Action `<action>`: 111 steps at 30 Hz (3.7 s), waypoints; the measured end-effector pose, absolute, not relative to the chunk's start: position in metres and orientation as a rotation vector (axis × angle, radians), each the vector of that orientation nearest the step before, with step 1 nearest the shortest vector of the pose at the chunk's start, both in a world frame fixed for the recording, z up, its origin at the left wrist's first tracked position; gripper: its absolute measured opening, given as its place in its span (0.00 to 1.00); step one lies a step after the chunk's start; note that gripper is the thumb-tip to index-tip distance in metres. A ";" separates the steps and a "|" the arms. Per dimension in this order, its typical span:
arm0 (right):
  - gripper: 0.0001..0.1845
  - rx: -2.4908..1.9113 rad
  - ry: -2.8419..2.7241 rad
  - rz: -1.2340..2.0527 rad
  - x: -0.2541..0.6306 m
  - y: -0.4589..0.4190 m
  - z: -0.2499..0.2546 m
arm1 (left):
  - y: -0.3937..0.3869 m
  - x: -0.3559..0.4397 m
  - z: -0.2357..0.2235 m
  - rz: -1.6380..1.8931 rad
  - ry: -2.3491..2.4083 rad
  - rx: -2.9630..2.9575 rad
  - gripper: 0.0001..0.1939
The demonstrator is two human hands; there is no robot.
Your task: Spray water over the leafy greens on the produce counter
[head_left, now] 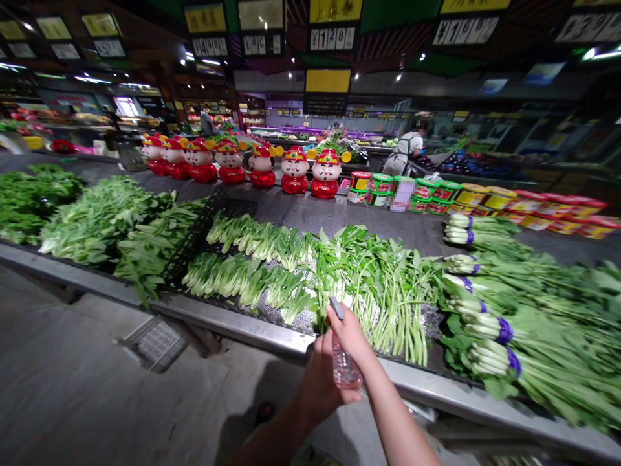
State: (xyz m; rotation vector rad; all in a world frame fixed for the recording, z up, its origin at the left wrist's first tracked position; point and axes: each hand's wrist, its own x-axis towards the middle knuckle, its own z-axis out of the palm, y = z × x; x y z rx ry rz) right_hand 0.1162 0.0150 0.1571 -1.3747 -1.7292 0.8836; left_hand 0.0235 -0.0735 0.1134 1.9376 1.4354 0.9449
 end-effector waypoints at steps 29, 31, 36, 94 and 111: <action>0.20 -1.309 -1.693 0.838 0.073 0.056 0.182 | -0.025 -0.022 0.158 0.969 1.435 1.858 0.58; 0.20 -1.316 -1.687 0.828 0.072 0.058 0.185 | -0.022 -0.024 0.158 0.983 1.435 1.886 0.58; 0.19 -1.297 -1.673 0.798 0.071 0.060 0.189 | -0.016 -0.029 0.156 1.011 1.410 1.942 0.56; 0.20 -1.483 -1.485 0.646 0.116 0.058 0.190 | 0.004 0.000 0.156 0.879 1.146 1.958 0.61; 0.20 -1.511 -1.455 0.662 0.159 0.041 0.193 | -0.013 0.040 0.159 0.839 1.120 1.975 0.62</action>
